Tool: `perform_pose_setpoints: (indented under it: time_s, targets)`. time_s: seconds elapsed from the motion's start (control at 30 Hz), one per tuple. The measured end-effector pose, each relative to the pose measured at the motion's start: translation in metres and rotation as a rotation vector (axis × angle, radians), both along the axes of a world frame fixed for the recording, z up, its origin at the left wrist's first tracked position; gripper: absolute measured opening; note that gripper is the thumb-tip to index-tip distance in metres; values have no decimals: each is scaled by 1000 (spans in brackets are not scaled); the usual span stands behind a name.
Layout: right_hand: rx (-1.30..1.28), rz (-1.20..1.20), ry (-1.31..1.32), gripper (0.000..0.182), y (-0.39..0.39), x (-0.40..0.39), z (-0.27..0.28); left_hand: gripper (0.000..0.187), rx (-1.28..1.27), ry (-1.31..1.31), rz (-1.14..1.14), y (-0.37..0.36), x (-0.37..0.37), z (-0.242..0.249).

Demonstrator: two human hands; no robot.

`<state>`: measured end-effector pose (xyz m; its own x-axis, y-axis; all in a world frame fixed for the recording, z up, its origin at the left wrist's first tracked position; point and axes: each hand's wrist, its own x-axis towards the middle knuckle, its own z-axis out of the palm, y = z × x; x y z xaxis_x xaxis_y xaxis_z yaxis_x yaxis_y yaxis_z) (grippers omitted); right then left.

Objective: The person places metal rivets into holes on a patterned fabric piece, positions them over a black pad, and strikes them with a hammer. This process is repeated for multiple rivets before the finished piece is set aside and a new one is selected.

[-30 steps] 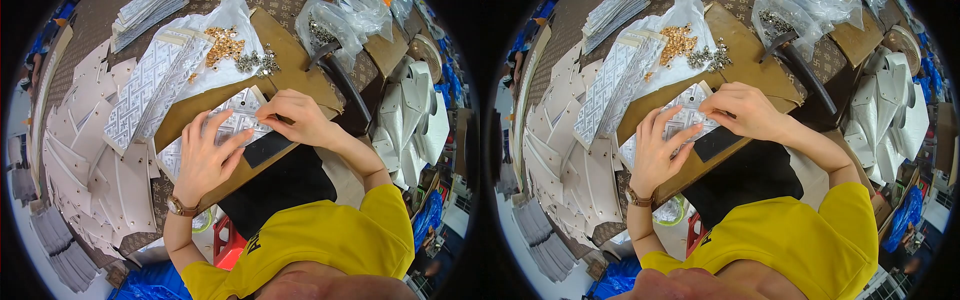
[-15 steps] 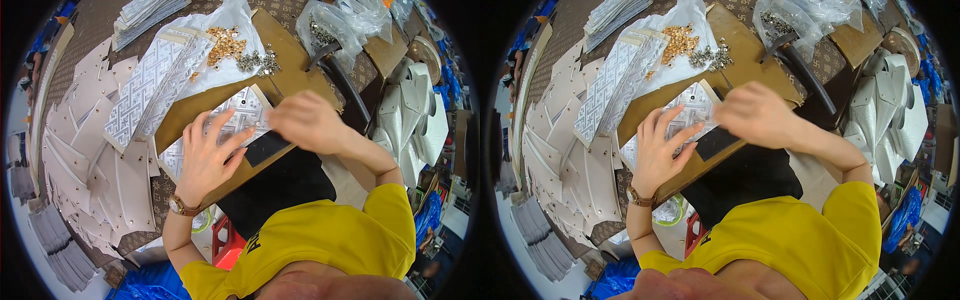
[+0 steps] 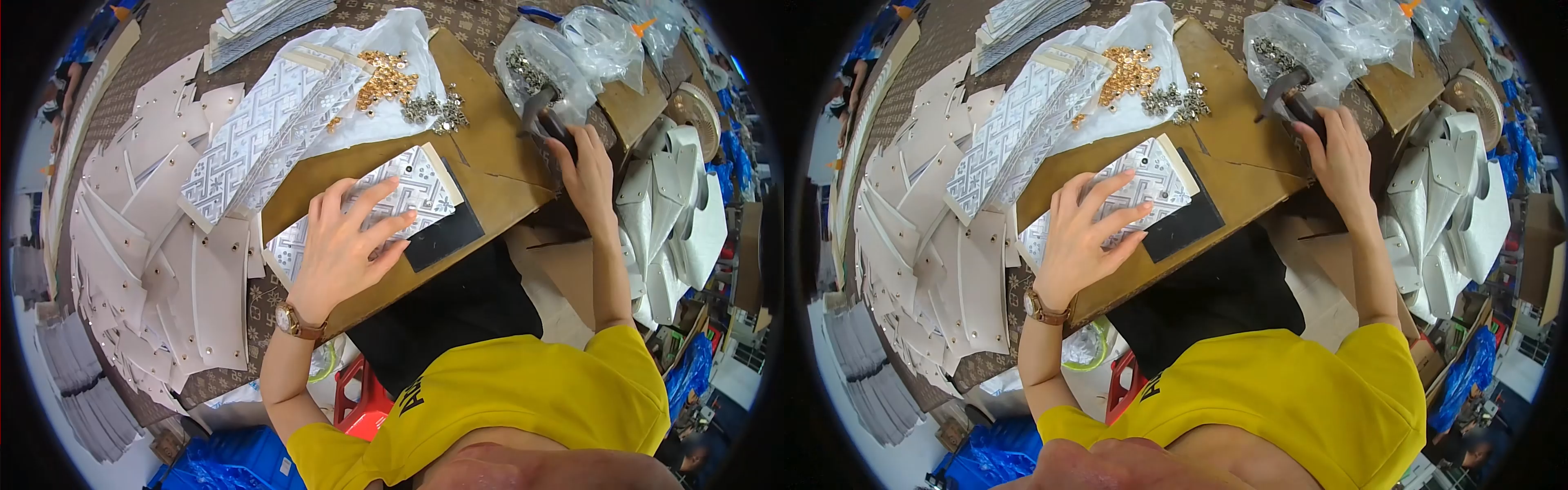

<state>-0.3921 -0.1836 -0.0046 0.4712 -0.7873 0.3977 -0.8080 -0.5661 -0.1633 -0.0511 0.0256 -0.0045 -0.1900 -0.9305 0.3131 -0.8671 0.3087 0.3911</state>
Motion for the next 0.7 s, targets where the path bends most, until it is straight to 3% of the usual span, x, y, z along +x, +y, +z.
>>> perform_pose_setpoints:
  time_s: [0.07, 0.13, 0.17, 0.23, 0.27, 0.37, 0.53, 0.6, 0.63, 0.7]
  targets:
    - [291, 103, -190, 31, 32, 1, 29, 40, 24, 14, -4, 2, -2, -2]
    - [836, -7, -306, 36, 73, 21, 74, 39, 14, 16, -2, 0, -2, 0]
    - [839, -16, -312, 36, 77, 26, 70, 39, 3, 13, -1, -1, -2, 1]
    - [640, 665, -356, 38, 82, 34, 60, 38, 4, 7, -5, -1, -2, 1]
    - [637, 667, -356, 38, 81, 39, 59, 38, 3, 4, 0, -1, -2, 1]
    - [604, 607, 33, 47, 73, 54, 58, 38, -4, 0, 7, 0, 0, 2]
    - [483, 612, -28, 57, 73, 35, 86, 37, 4, 13, 3, -1, 0, 1]
    - [1049, 496, -1088, 48, 95, 7, 82, 38, 21, 18, -1, -1, 0, 1]
    - [1056, 490, -1088, 48, 95, 7, 75, 38, 23, 17, -2, -2, 0, 1]
    - [904, 588, -640, 45, 90, 25, 64, 38, 22, 9, -2, -2, 1, 3]
